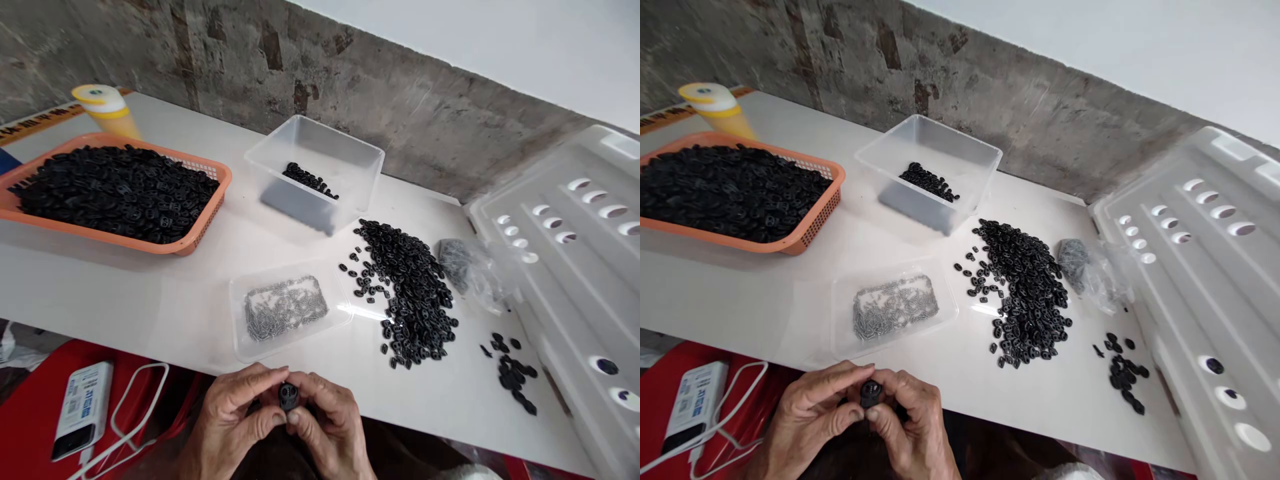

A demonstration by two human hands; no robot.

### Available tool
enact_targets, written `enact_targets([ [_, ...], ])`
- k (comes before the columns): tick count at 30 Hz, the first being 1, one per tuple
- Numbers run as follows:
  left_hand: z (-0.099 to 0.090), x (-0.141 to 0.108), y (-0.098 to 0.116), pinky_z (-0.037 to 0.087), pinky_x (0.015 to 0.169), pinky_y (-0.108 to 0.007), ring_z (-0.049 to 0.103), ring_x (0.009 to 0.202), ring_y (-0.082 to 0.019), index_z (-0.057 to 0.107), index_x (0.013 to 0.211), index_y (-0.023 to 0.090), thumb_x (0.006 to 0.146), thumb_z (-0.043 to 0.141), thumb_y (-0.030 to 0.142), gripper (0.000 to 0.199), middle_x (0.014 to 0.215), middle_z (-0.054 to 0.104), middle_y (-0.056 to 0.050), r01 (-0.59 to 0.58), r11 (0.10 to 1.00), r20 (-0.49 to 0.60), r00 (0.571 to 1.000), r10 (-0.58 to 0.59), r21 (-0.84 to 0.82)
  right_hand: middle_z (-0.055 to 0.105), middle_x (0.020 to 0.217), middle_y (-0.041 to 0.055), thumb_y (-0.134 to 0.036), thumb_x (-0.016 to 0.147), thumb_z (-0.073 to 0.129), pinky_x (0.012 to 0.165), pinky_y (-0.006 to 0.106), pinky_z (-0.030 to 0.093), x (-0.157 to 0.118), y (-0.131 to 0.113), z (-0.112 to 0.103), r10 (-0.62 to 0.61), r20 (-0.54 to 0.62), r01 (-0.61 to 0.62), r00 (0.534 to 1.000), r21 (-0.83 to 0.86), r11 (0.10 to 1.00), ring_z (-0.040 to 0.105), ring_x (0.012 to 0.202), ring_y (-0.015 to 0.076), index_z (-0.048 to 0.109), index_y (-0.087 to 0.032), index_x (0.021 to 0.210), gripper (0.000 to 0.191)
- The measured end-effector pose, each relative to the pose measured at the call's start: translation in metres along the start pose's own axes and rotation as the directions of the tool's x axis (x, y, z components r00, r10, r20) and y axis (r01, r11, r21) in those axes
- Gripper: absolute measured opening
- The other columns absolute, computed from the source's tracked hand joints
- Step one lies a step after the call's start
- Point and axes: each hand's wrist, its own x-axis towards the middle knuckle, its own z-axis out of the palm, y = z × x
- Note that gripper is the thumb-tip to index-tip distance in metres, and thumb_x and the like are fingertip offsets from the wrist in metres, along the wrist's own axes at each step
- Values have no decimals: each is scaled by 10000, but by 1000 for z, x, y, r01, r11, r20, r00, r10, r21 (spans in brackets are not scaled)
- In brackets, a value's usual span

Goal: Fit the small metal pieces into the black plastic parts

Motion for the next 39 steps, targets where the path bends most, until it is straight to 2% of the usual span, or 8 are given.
enact_targets([
  [3,-1,-2,1,565,716,-115,692,783,-82,637,1201,392,767,678,40,560,914,725,31,-115,990,12,993,114,82,566,727,22,-295,926,535,687,130,415,-2,-1,2,25,12,-26,1000,67,997,513,681,47,628,-194,1198,304],
  [6,0,-4,0,577,746,-149,699,839,-114,653,1169,401,761,669,23,557,970,723,48,-114,988,-18,993,116,108,564,760,21,-295,925,539,704,127,426,-3,-2,3,36,-17,-35,999,61,998,518,698,42,616,-211,1222,318],
  [9,2,-6,0,583,726,-157,695,787,-111,660,1157,401,754,679,34,545,939,723,49,-68,991,-51,996,74,112,574,784,16,-270,926,537,709,121,430,-3,-3,4,24,-28,-22,999,42,999,530,710,37,597,-233,1246,328],
  [13,3,-10,-2,591,715,-156,698,789,-107,631,1189,425,758,677,33,584,955,721,52,-63,994,-69,995,69,89,578,742,6,-211,927,525,682,107,418,0,-4,6,-50,-36,50,998,-12,999,523,687,31,597,-241,1235,318],
  [19,-1,-12,-8,597,787,-149,710,897,-125,640,1200,363,740,672,-26,603,1065,722,13,-174,974,-34,983,181,145,601,807,1,-134,913,540,681,81,432,-4,2,11,-201,-101,189,974,-113,975,540,706,14,505,-267,1310,420],
  [23,1,-11,-6,612,708,-163,706,799,-103,624,1220,326,767,625,-50,589,1069,716,-8,-204,975,-2,979,205,84,589,786,-4,-163,929,529,638,76,434,-6,2,13,-218,-109,202,970,-143,969,548,689,14,485,-264,1318,404],
  [28,5,-8,-3,605,626,-151,691,714,-95,614,1222,214,800,591,-32,489,971,715,-44,-327,940,-2,944,329,102,584,753,-10,-170,948,496,644,83,455,-5,-4,13,-264,-109,246,958,-158,956,547,654,12,476,-240,1313,372],
  [39,5,-11,-2,615,682,-141,680,745,-72,581,1244,213,821,576,-12,479,1010,689,-37,-343,918,-3,937,350,199,589,711,-2,-179,964,466,652,92,457,-1,-12,14,-346,-156,299,925,-265,917,540,635,23,488,-193,1280,317],
])
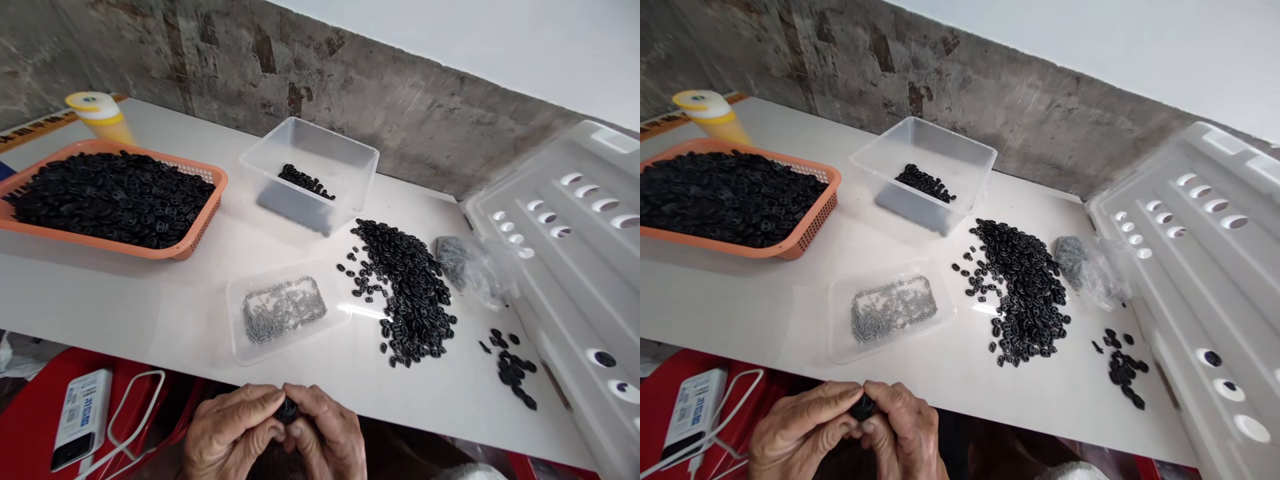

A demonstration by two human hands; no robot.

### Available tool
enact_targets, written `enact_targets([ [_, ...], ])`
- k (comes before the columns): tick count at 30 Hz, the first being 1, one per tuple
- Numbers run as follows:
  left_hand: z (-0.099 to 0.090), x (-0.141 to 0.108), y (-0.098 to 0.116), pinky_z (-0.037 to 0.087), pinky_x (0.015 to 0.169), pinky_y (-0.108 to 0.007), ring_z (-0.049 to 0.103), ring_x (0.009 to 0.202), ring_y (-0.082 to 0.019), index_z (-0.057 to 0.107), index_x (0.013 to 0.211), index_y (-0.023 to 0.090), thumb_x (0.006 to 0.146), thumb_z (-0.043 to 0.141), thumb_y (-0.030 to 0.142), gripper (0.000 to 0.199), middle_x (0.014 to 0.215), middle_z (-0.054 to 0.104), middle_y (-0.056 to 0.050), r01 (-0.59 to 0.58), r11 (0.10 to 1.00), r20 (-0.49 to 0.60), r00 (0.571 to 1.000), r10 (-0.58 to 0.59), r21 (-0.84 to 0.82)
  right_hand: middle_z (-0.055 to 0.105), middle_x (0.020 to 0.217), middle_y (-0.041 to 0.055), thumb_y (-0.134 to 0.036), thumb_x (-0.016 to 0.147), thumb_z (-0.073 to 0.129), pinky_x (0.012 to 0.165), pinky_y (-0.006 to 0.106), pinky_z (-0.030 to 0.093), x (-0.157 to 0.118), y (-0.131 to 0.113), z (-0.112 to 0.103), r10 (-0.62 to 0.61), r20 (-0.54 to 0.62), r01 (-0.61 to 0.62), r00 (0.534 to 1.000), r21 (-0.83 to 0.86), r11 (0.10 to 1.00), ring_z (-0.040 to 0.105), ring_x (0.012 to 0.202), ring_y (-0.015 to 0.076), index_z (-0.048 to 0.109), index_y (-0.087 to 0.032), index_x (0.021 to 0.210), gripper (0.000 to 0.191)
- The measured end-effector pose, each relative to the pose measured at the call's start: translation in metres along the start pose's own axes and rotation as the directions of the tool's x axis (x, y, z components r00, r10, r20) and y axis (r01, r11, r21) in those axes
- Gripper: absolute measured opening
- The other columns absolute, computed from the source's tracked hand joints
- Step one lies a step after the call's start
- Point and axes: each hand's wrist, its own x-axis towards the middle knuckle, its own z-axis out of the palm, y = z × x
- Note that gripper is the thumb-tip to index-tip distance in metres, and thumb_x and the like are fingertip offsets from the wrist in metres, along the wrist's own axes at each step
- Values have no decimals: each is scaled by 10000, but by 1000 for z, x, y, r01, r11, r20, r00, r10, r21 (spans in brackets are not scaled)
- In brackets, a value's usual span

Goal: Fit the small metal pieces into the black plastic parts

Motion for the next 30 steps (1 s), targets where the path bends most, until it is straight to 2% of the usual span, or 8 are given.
enact_targets([
  [8,1,0,1,615,654,-144,689,750,-80,580,1249,234,812,584,-23,507,1013,687,-27,13,1000,-9,1000,-13,-16,582,708,-14,-127,947,472,629,75,455,6,-5,0,-8,-19,8,1000,10,1000,537,604,15,477,-198,1254,315],
  [13,2,3,2,616,637,-124,690,709,-70,580,1252,242,791,605,-42,542,1021,698,-27,-5,1000,-4,1000,5,31,554,697,-12,-124,938,474,630,80,460,3,-2,-1,58,21,-59,998,56,997,540,618,23,502,-223,1258,336],
  [18,4,8,4,620,617,-127,702,723,-90,620,1187,237,803,609,-10,457,999,710,-23,-18,1000,-70,997,18,-3,540,717,-2,-101,922,468,619,87,466,0,2,0,79,15,-80,997,108,991,540,613,25,522,-237,1252,362],
  [21,3,11,3,611,609,-120,689,695,-77,625,1179,202,804,609,-7,429,961,708,-31,-54,999,-62,997,53,-3,542,738,-10,-78,913,476,652,65,473,0,5,2,88,36,-92,996,137,986,546,645,10,512,-257,1268,399],
  [27,-4,8,-7,592,814,-137,690,936,-108,600,1226,222,819,627,67,436,1047,696,-41,-13,997,-63,998,18,79,540,779,-7,-92,912,495,682,75,476,3,9,2,121,70,-129,990,138,982,545,693,13,487,-306,1315,457],
  [30,-5,6,-8,587,820,-134,692,943,-112,606,1228,242,807,638,64,459,1059,701,-37,7,997,-70,998,-1,78,531,774,-5,-87,904,502,658,75,469,7,12,3,77,43,-83,996,156,984,537,680,12,483,-298,1321,468],
])
